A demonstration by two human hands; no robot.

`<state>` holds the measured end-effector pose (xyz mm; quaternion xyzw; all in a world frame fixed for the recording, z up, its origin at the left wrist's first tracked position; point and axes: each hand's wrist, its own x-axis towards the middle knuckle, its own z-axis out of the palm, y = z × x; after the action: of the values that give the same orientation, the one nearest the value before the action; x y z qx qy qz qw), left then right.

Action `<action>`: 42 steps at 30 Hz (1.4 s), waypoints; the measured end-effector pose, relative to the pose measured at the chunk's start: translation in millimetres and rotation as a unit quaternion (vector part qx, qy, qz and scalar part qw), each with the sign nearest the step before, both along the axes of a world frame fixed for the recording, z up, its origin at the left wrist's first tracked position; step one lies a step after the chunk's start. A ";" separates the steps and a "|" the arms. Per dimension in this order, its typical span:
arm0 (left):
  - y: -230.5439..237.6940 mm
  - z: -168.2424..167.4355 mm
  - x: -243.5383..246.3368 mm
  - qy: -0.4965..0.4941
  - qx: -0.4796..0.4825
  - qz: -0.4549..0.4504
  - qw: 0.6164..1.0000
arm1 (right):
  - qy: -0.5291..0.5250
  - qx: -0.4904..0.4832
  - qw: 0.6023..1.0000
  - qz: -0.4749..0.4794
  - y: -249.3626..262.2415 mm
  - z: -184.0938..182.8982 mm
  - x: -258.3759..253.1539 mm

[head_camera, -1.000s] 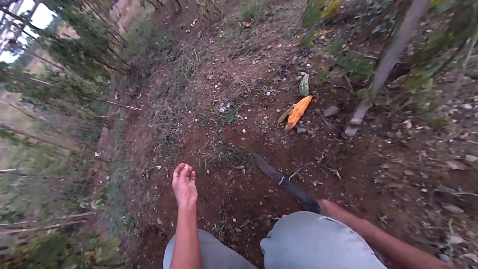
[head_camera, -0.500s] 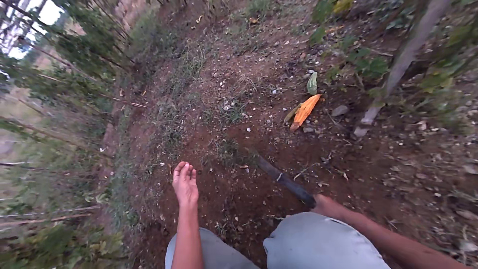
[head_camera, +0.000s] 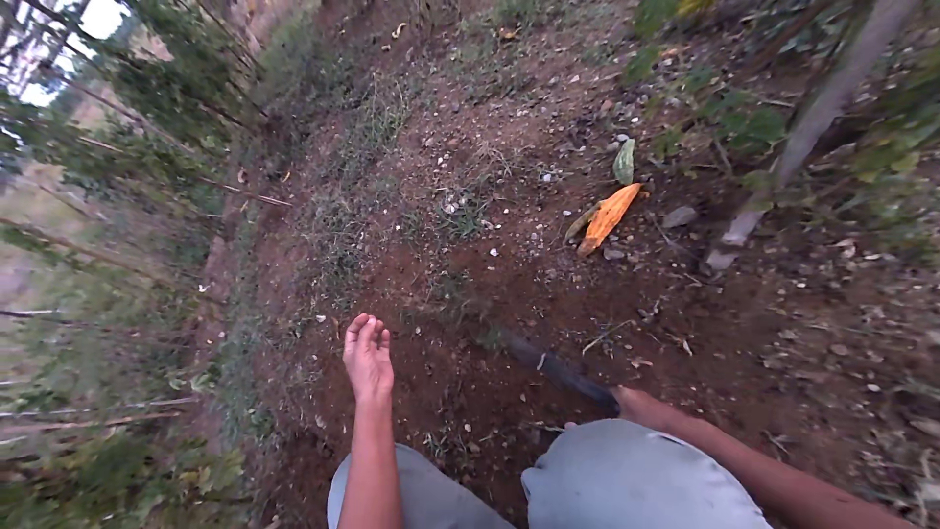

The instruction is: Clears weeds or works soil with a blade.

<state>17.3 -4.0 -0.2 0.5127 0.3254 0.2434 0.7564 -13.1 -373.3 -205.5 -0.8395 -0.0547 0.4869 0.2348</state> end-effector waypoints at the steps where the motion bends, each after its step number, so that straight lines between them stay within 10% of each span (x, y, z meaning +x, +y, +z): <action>1: -0.5 -0.2 -0.2 0.002 0.000 0.000 1.000 | -0.009 -0.016 0.999 0.043 -2.7 7.8 -3.0; 9: 3.7 5.6 -5.2 -0.007 -0.002 0.008 1.000 | -0.030 -0.104 0.991 0.079 -1.3 96.2 -37.6; 14: 6.1 9.4 -9.6 -0.012 0.002 0.012 1.000 | -0.032 -0.049 0.998 0.029 -57.2 77.1 -15.7; 19: 10.5 8.8 -13.5 -0.010 -0.001 0.020 1.000 | -0.067 0.101 0.977 -0.175 -84.9 63.7 35.8; 25: 5.5 13.0 -13.2 -0.006 0.001 0.017 1.000 | -0.050 0.206 0.874 -0.437 20.2 45.4 68.6; 30: 5.5 9.8 -12.2 -0.005 -0.006 0.018 1.000 | -0.015 0.069 0.994 -0.081 50.9 -26.8 9.4; 34: 6.8 8.0 -10.3 -0.004 -0.009 0.015 1.000 | -0.035 -0.008 0.998 0.050 17.5 33.1 7.7; 37: 8.9 10.4 -11.8 -0.004 -0.002 0.013 1.000 | -0.102 -0.042 0.994 0.026 -20.3 71.8 36.3; 42: 8.1 10.7 -12.2 -0.006 0.002 0.009 1.000 | -0.100 0.095 0.949 -0.285 -12.5 64.2 72.5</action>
<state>5.1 4.2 10.6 0.5093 0.3250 0.2543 0.7552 59.3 -385.8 -141.3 -0.8383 0.1175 0.3064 0.4354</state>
